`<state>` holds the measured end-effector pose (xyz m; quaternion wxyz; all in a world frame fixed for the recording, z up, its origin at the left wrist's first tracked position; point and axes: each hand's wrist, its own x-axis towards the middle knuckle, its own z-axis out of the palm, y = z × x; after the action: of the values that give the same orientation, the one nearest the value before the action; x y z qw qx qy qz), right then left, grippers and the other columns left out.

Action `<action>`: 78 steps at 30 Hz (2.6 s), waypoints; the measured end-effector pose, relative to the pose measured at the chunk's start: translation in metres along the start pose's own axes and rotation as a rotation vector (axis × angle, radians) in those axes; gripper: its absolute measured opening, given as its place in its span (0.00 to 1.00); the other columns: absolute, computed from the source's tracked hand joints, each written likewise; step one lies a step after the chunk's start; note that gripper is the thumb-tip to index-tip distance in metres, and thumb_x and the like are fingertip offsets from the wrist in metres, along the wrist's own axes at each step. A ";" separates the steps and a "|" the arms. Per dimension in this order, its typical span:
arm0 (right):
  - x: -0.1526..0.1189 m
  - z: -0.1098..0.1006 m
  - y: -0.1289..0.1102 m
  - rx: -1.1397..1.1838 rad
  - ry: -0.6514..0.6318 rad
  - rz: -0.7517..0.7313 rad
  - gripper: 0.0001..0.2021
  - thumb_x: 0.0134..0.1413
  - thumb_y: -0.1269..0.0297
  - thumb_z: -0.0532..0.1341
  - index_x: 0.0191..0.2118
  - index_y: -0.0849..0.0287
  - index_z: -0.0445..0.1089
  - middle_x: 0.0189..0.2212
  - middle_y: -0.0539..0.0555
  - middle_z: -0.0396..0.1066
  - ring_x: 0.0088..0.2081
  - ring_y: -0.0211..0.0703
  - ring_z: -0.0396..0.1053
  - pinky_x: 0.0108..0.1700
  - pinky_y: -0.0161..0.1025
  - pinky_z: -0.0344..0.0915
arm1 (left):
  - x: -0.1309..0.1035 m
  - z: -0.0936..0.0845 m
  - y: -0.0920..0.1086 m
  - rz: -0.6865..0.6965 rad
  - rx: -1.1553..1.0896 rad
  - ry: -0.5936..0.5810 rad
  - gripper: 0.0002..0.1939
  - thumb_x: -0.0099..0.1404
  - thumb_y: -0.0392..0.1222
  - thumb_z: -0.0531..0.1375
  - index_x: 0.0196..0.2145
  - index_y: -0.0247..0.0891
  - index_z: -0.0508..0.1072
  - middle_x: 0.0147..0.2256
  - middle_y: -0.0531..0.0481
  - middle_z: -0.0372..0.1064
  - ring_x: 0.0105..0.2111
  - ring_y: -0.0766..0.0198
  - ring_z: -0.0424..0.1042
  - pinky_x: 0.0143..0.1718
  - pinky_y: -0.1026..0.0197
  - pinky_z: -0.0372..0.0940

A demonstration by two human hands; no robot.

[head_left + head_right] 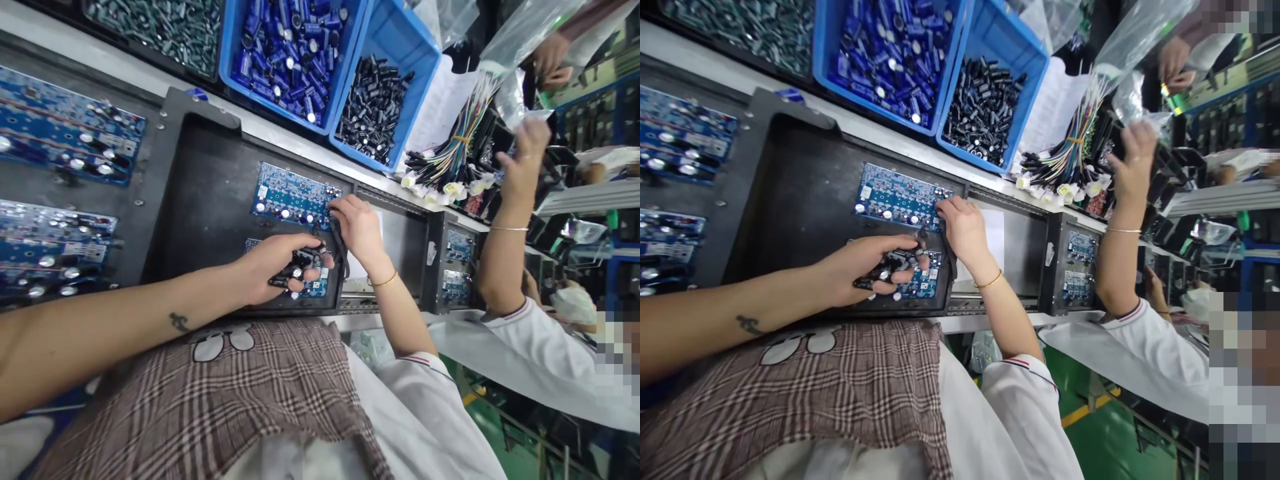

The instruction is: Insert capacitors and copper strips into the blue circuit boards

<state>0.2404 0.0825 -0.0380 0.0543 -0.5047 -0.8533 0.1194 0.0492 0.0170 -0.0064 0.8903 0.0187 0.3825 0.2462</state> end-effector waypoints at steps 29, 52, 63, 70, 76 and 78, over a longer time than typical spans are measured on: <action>-0.047 -0.017 -0.041 -0.085 0.129 0.097 0.08 0.65 0.60 0.58 0.43 0.50 0.76 0.38 0.48 0.79 0.50 0.47 0.66 0.55 0.48 0.46 | 0.017 -0.010 -0.005 0.027 -0.038 0.094 0.05 0.65 0.34 0.59 0.34 0.30 0.73 0.32 0.44 0.70 0.18 0.74 0.63 0.09 0.75 0.48; -0.027 0.003 -0.020 -0.161 0.064 0.067 0.10 0.67 0.62 0.56 0.41 0.52 0.76 0.38 0.51 0.78 0.51 0.49 0.65 0.57 0.51 0.45 | 0.010 -0.009 -0.007 0.106 0.010 0.130 0.04 0.67 0.34 0.57 0.36 0.32 0.72 0.31 0.50 0.63 0.18 0.75 0.61 0.10 0.75 0.50; -0.026 0.004 -0.026 -0.210 0.059 0.061 0.12 0.67 0.64 0.54 0.41 0.53 0.75 0.38 0.52 0.78 0.52 0.51 0.64 0.58 0.54 0.46 | 0.014 -0.010 -0.006 0.042 0.028 0.152 0.14 0.71 0.43 0.54 0.31 0.32 0.69 0.26 0.51 0.63 0.16 0.74 0.60 0.09 0.74 0.48; -0.037 -0.005 -0.036 -0.172 0.110 0.031 0.11 0.67 0.62 0.55 0.49 0.49 0.73 0.41 0.51 0.78 0.54 0.49 0.65 0.62 0.56 0.43 | 0.018 -0.013 -0.006 -0.037 0.048 0.133 0.22 0.71 0.50 0.52 0.22 0.35 0.62 0.22 0.50 0.61 0.16 0.72 0.61 0.09 0.73 0.48; -0.049 -0.029 -0.050 -0.054 0.113 0.041 0.10 0.66 0.60 0.57 0.47 0.47 0.74 0.41 0.48 0.78 0.54 0.47 0.66 0.61 0.52 0.45 | 0.018 -0.008 -0.005 -0.084 0.028 0.071 0.22 0.70 0.52 0.54 0.24 0.34 0.66 0.23 0.47 0.64 0.15 0.72 0.61 0.09 0.73 0.46; -0.042 -0.021 -0.036 -0.113 0.162 0.146 0.09 0.66 0.62 0.56 0.43 0.49 0.75 0.38 0.49 0.78 0.53 0.49 0.65 0.60 0.53 0.46 | 0.017 -0.006 -0.003 -0.085 0.029 0.064 0.17 0.70 0.47 0.55 0.28 0.33 0.70 0.26 0.45 0.67 0.16 0.72 0.62 0.09 0.73 0.46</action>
<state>0.2343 0.0324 -0.0068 0.0856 -0.5758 -0.8124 0.0337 0.0558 0.0211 -0.0227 0.8870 0.0074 0.4146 0.2032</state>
